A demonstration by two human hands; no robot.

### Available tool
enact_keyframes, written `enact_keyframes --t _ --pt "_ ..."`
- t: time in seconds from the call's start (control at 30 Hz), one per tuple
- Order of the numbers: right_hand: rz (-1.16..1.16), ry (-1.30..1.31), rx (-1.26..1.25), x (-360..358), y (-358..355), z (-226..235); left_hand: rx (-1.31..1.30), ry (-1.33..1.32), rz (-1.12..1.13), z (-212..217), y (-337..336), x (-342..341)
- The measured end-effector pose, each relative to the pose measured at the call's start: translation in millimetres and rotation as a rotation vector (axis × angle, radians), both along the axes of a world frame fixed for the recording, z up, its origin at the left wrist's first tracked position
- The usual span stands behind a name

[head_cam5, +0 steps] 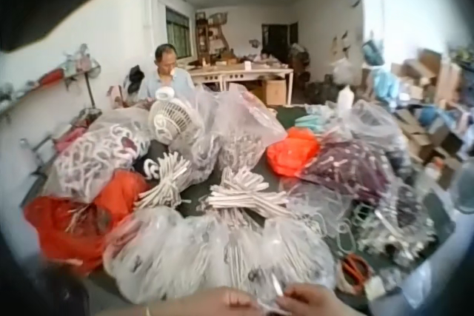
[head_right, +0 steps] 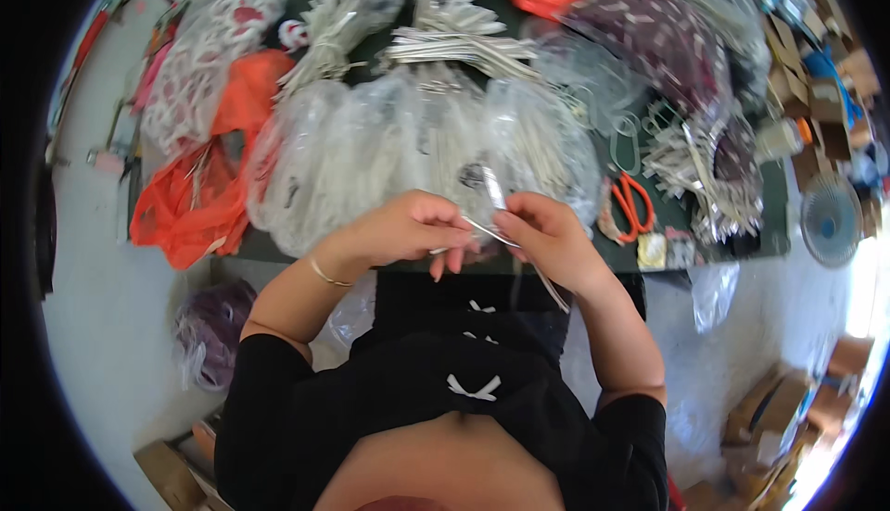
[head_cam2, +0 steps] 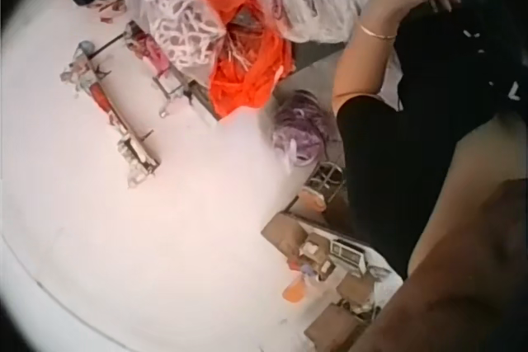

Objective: Assembling small white and silver decorative star or cross-shaped items from components on a workbench.

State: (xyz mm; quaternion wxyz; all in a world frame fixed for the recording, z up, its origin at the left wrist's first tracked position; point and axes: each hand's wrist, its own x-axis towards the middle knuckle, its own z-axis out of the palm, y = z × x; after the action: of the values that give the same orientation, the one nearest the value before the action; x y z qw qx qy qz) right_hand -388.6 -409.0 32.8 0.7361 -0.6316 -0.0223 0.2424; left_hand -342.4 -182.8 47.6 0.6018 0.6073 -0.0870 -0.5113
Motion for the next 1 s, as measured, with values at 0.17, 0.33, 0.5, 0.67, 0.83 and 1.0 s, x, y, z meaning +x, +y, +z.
enact_keyframes --t 0.17,0.33,0.5,0.67,0.83,1.0 --pt "-0.066 -0.06 -0.058 16 11 -5 -0.129 -0.186 0.088 -6 16 -14" --pt "-0.055 -0.096 -0.174 43 36 -12 0.168 -0.913 0.498 -5 61 -30" --pt "0.012 -0.437 -0.693 51 47 -36 0.696 -1.301 0.861 -35 126 -33" --pt "-0.057 -0.752 -0.876 50 52 -35 0.883 -1.286 0.709 -39 131 -27" --pt "-0.041 -0.635 -0.889 40 62 -11 0.927 -1.232 0.668 -42 134 -20" --pt "-0.088 -0.829 -0.951 33 60 2 0.866 -1.252 0.766 -35 135 -25"
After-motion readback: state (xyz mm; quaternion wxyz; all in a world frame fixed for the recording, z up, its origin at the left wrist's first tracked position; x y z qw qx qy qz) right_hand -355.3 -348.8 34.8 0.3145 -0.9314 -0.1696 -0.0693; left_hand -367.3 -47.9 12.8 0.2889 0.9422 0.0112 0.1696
